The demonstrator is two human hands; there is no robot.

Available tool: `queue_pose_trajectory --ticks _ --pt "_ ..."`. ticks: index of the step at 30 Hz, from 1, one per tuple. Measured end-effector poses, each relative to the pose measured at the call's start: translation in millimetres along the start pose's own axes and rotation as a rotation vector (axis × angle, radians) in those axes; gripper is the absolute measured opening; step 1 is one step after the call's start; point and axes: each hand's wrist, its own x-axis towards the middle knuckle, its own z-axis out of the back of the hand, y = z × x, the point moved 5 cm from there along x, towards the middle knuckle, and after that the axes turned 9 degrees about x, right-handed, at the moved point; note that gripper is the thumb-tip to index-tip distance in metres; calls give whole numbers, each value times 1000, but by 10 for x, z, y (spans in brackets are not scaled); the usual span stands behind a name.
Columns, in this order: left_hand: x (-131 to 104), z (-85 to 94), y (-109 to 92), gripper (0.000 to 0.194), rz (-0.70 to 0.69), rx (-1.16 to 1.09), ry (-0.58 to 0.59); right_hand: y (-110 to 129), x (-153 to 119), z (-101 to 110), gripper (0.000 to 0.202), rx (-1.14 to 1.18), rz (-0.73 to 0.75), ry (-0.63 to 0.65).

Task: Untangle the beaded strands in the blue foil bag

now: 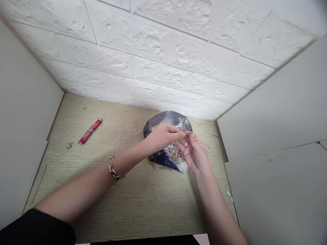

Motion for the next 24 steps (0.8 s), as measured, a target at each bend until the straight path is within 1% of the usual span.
queue_pose_trajectory --ticks 4,8,16,20,24 --pt "4 52 1 25 -48 71 -73 6 7 38 18 38 17 -48" --pt "-4 72 1 27 -75 122 -128 -18 1 34 17 44 -11 -27" --pt "-73 47 -88 26 -127 265 -195 -30 -10 16 14 31 3 6" --pt "-92 31 -115 25 -168 349 -217 -53 -22 -12 15 30 -22 16" --pt "-100 13 -128 25 -217 440 -216 -73 -24 -16 14 49 -49 -4"
